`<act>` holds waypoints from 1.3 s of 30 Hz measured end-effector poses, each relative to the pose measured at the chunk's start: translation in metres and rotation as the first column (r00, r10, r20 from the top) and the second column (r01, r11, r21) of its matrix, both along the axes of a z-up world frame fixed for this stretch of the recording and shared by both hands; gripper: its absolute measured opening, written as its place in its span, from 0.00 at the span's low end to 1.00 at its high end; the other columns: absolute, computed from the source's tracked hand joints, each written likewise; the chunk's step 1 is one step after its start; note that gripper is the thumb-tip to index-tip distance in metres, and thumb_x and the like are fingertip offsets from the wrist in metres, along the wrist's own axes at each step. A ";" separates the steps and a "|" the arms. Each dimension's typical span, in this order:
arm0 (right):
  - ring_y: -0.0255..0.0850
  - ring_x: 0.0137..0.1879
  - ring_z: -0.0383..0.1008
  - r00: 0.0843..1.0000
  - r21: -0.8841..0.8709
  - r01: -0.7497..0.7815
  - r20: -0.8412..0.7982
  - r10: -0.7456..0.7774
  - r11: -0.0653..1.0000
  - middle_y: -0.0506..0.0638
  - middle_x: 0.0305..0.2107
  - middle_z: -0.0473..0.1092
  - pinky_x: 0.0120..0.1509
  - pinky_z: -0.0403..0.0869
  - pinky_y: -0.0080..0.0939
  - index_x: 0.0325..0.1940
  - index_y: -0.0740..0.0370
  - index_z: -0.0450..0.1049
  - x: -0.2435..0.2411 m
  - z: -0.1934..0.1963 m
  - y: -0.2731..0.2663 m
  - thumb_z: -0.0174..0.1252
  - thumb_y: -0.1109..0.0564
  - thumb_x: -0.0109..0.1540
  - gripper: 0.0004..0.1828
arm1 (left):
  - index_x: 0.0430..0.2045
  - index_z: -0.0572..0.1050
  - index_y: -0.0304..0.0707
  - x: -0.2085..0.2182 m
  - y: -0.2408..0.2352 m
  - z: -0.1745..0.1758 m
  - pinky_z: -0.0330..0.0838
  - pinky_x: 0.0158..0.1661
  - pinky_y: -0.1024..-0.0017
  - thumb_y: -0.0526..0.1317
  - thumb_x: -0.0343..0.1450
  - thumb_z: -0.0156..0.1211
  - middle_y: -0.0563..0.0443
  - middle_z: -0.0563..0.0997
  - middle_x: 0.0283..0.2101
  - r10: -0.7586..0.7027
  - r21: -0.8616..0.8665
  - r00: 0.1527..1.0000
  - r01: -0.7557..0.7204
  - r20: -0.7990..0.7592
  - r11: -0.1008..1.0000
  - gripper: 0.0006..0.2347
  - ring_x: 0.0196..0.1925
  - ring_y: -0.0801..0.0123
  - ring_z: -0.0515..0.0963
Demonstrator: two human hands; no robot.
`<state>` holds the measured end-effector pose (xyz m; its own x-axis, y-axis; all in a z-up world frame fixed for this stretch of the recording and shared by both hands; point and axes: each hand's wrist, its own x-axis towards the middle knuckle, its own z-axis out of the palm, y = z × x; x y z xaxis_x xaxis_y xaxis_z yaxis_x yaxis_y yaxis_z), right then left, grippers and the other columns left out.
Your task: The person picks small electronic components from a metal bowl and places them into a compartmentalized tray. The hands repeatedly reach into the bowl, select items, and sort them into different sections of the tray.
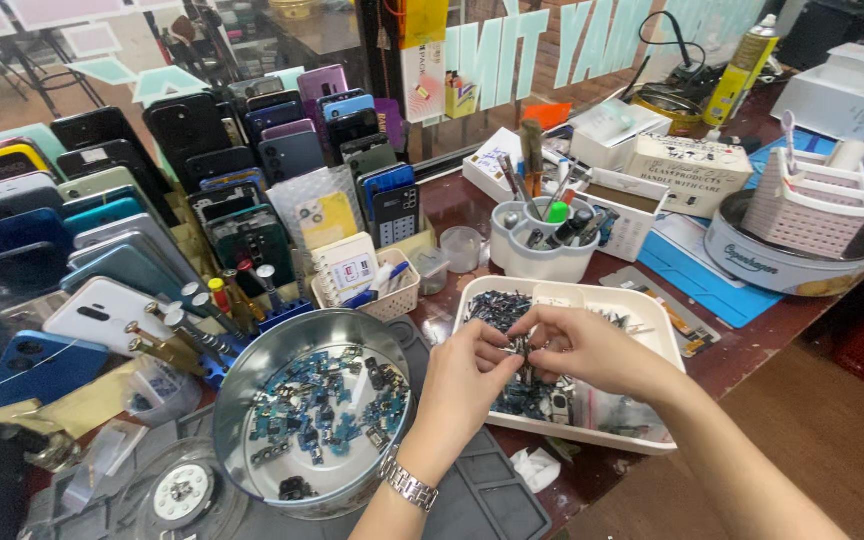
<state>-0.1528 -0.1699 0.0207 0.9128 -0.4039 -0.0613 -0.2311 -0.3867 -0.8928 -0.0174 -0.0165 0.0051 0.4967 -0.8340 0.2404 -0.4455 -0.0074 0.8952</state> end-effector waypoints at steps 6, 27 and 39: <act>0.37 0.31 0.78 0.966 -0.294 0.032 -0.236 -0.105 0.955 0.48 0.24 0.78 0.38 0.76 0.40 0.46 0.58 0.78 -0.012 -0.034 -0.009 0.64 0.58 0.55 0.15 | 0.29 0.83 0.35 -0.011 -0.011 -0.028 0.77 0.40 0.64 0.35 0.63 0.68 0.43 0.84 0.30 -0.035 0.091 0.986 0.020 0.163 0.996 0.06 0.35 0.58 0.84; 0.39 0.31 0.80 0.981 -0.414 0.135 0.186 -0.062 0.900 0.51 0.26 0.79 0.37 0.76 0.41 0.39 0.63 0.79 0.067 0.033 0.055 0.64 0.57 0.56 0.10 | 0.32 0.82 0.32 0.038 0.040 0.021 0.75 0.35 0.63 0.37 0.68 0.63 0.40 0.81 0.31 0.202 -0.048 0.953 -0.196 0.224 0.979 0.07 0.31 0.56 0.83; 0.49 0.36 0.83 0.985 -0.489 -0.123 0.044 0.166 0.863 0.59 0.28 0.79 0.43 0.78 0.46 0.39 0.67 0.79 0.177 -0.021 0.110 0.62 0.62 0.55 0.09 | 0.36 0.82 0.32 0.143 0.131 0.002 0.77 0.38 0.63 0.37 0.69 0.59 0.37 0.85 0.30 0.392 0.171 0.884 -0.440 0.253 0.882 0.09 0.33 0.54 0.86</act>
